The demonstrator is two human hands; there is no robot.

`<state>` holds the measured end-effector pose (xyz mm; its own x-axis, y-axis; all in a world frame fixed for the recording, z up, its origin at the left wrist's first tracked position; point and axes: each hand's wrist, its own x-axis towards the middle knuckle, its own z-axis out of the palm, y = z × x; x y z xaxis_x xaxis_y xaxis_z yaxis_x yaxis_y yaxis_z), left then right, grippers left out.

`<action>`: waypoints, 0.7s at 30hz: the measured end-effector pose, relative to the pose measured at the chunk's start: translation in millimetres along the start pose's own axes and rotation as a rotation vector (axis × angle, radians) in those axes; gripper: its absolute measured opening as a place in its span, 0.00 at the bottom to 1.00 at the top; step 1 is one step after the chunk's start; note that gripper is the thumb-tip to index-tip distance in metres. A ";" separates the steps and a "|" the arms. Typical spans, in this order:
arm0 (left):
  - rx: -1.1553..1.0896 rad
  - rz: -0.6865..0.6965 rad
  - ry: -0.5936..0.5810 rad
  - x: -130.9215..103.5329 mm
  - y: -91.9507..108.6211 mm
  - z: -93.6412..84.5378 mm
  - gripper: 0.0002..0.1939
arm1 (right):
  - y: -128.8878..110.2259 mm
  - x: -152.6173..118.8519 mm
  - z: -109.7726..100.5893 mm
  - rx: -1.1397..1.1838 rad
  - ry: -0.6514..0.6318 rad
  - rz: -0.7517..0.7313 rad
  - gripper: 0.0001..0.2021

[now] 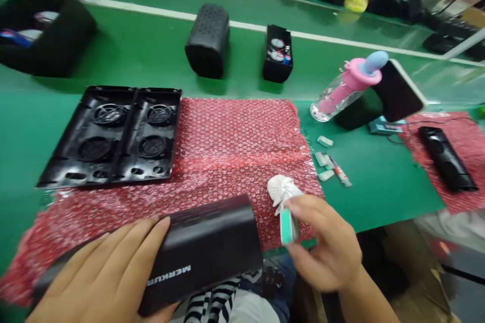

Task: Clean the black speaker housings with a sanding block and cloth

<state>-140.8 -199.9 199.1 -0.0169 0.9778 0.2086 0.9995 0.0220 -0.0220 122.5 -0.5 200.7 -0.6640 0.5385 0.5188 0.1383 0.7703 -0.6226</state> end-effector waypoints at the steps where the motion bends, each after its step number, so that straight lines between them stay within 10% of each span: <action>1: 0.000 -0.010 -0.008 3.6 2.8 -4.6 0.34 | -11.9 2.5 5.3 0.107 -0.008 -0.006 0.17; 7: -0.065 -0.129 -0.024 8.2 15.5 -10.7 0.40 | -48.4 29.6 43.8 0.417 -0.217 -0.173 0.16; 16: -0.192 -0.037 -0.045 4.1 -3.8 -15.7 0.61 | -62.4 30.4 61.8 0.036 -0.310 -0.312 0.13; 21: -0.183 -0.214 -0.015 3.0 -6.2 -11.6 0.48 | -73.9 34.4 58.4 -0.163 -0.388 -0.414 0.08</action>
<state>-146.8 -199.4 211.2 -0.2274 0.9579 0.1753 0.9611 0.1919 0.1986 46.6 -58.9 230.3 -0.9028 0.0413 0.4280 -0.0988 0.9488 -0.2999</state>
